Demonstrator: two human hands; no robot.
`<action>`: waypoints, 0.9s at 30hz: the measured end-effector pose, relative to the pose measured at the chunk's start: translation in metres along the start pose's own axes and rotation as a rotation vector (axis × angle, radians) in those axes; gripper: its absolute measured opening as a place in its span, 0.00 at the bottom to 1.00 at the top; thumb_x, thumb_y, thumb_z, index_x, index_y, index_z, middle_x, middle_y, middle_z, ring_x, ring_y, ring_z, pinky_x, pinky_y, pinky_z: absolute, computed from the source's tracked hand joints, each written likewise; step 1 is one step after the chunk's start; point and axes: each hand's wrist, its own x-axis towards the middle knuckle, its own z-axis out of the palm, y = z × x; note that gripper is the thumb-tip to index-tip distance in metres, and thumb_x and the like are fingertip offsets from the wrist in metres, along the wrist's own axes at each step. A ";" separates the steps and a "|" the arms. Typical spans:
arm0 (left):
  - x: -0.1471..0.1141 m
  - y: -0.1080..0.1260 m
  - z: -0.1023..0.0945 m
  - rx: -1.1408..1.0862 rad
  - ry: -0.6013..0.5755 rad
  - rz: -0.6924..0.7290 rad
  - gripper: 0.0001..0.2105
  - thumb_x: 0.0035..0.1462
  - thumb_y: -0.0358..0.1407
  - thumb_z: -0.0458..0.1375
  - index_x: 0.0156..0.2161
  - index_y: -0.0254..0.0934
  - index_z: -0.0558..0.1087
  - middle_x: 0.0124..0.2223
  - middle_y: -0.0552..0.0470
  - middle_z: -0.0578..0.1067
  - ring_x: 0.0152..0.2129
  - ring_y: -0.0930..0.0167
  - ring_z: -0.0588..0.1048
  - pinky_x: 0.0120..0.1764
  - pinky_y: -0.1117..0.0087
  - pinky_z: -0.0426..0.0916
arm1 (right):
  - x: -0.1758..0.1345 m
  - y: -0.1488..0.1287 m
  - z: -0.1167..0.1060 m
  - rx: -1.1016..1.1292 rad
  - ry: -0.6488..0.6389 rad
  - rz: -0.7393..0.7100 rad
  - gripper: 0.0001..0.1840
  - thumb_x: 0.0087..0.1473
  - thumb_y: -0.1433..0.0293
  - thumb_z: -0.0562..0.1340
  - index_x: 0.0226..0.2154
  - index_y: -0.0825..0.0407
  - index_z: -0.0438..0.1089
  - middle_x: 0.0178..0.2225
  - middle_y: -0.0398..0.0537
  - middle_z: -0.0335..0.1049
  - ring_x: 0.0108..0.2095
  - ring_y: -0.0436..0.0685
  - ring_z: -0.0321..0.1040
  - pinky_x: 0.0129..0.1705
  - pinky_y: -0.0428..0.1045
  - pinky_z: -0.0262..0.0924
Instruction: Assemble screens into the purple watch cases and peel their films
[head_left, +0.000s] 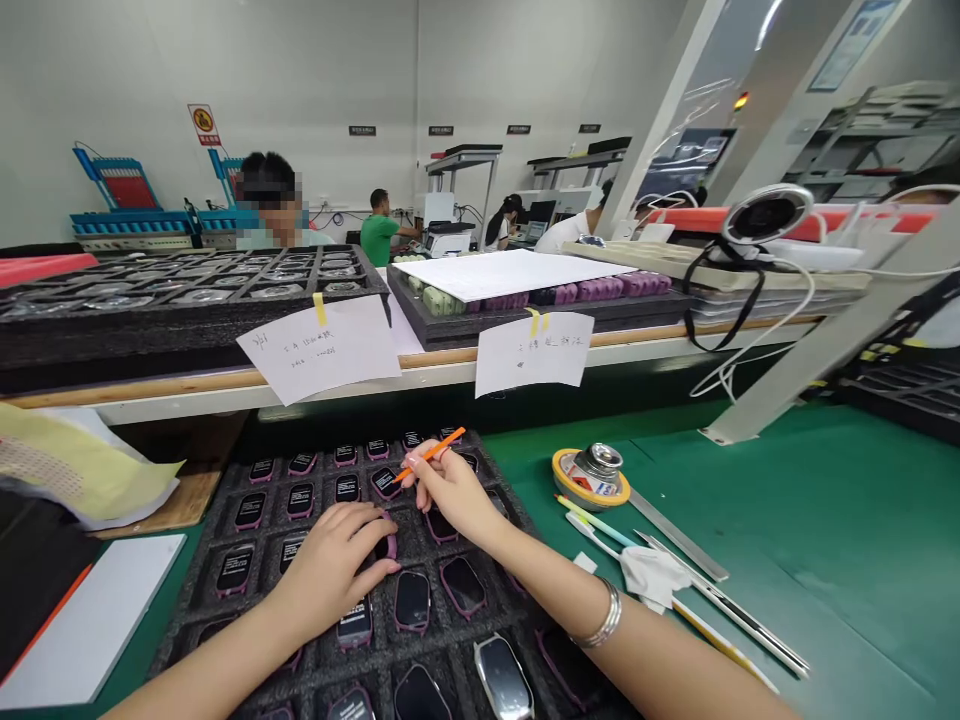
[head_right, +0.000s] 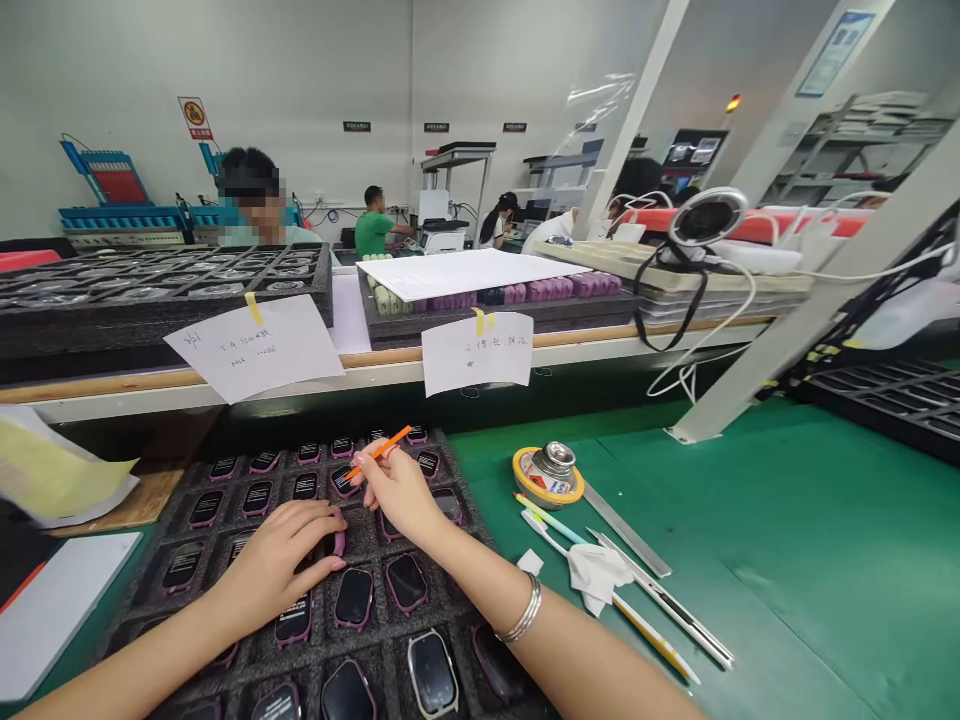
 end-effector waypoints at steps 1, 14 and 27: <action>-0.001 -0.001 0.002 -0.004 0.005 0.007 0.12 0.63 0.40 0.59 0.50 0.40 0.72 0.50 0.44 0.77 0.48 0.58 0.75 0.52 0.53 0.70 | -0.001 0.003 0.004 0.004 -0.003 0.004 0.22 0.54 0.49 0.63 0.31 0.51 0.63 0.24 0.40 0.71 0.15 0.45 0.61 0.18 0.43 0.59; 0.000 -0.003 0.006 -0.120 0.059 -0.133 0.22 0.58 0.41 0.65 0.55 0.41 0.66 0.49 0.44 0.78 0.45 0.59 0.77 0.46 0.56 0.75 | -0.027 0.024 0.012 -0.032 -0.034 0.054 0.19 0.58 0.51 0.59 0.31 0.48 0.59 0.19 0.37 0.67 0.16 0.48 0.63 0.22 0.45 0.61; 0.000 -0.001 0.005 -0.161 0.007 -0.206 0.22 0.58 0.41 0.65 0.55 0.41 0.66 0.49 0.44 0.77 0.46 0.59 0.76 0.48 0.55 0.74 | -0.029 0.021 0.012 -0.082 -0.073 0.018 0.15 0.59 0.56 0.61 0.30 0.48 0.61 0.21 0.37 0.67 0.19 0.49 0.63 0.25 0.46 0.59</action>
